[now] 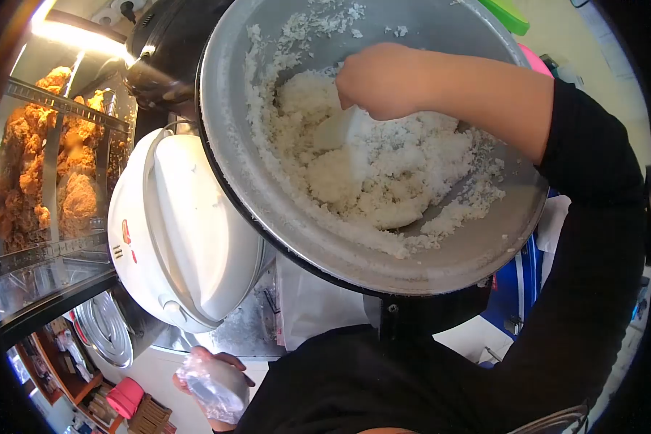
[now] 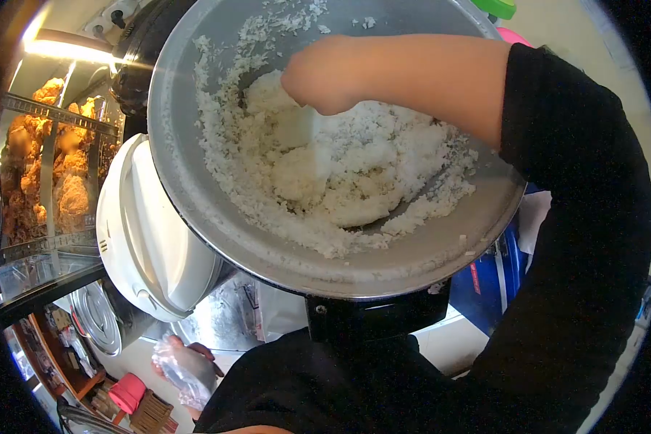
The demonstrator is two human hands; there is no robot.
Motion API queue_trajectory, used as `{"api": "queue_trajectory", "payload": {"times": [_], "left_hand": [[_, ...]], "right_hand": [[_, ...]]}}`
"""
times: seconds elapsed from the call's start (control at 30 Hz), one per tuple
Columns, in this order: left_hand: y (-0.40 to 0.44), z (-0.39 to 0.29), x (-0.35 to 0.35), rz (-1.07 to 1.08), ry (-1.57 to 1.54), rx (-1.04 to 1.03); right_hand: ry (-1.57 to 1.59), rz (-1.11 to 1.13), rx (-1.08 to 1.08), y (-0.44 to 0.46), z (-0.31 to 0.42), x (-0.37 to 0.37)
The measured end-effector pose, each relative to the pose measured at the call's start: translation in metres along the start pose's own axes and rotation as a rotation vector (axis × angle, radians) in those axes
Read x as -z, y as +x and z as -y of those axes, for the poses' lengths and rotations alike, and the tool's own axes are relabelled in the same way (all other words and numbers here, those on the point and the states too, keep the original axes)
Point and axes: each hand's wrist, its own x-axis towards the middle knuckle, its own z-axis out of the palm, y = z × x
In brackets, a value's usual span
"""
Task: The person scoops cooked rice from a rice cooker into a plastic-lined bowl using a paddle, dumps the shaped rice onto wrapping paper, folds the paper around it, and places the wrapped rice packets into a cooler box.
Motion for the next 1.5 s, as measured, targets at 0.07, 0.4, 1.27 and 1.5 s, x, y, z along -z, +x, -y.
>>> {"api": "queue_trajectory", "payload": {"times": [0.07,0.4,1.27,1.5], "left_hand": [[0.003,-0.003,-0.005,0.047,0.014,0.011],[0.027,-0.038,-0.058,0.166,0.207,-0.006],[0.248,0.074,-0.279,0.244,0.368,-0.188],[0.244,0.067,-0.270,0.135,0.498,-0.272]], "right_hand": [[0.093,0.027,-0.035,0.000,0.001,-0.008],[0.282,0.301,0.202,0.000,0.020,-0.032],[0.092,-1.032,-0.165,-0.236,0.069,0.025],[0.035,-0.887,-0.102,-0.235,0.088,0.026]]}}
